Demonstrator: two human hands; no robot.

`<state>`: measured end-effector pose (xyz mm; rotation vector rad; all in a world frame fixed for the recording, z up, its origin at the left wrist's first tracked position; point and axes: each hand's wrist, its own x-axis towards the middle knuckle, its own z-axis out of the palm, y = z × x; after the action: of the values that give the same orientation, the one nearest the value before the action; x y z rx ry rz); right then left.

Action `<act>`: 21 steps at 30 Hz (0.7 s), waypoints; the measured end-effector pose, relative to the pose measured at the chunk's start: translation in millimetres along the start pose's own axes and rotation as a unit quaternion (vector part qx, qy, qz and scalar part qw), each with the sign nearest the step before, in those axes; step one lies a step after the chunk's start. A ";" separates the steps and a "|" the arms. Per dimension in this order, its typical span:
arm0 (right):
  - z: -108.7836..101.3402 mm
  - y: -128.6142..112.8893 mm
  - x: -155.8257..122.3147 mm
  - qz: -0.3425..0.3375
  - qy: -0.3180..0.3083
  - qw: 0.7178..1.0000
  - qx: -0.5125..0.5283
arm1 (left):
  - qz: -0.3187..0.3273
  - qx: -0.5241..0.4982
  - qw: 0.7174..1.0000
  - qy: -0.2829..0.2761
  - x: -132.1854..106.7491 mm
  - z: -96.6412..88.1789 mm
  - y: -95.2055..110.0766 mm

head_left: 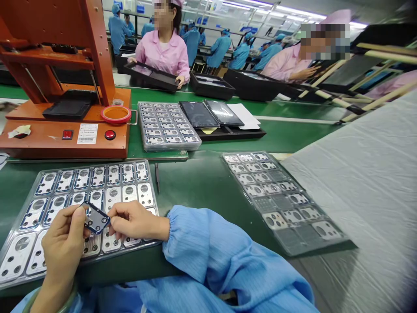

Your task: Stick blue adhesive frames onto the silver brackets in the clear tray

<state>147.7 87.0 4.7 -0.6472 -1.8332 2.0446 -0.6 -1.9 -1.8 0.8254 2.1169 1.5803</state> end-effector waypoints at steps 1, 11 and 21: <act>0.0 -0.9 0.1 0.011 -0.010 1.000 0.016 | 0.006 0.004 1.000 -0.007 0.3 0.4 0.6; -0.3 3.2 3.0 -0.039 0.031 0.995 0.081 | 0.043 -0.071 0.984 -0.157 4.0 0.7 -1.9; -4.2 0.7 0.0 -0.020 0.052 0.998 -0.041 | 0.067 -0.022 0.992 0.102 -7.4 2.2 20.1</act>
<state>150.0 90.4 3.7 -0.7195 -1.8638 1.8821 11.0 -1.1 16.3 0.8400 2.1954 1.8451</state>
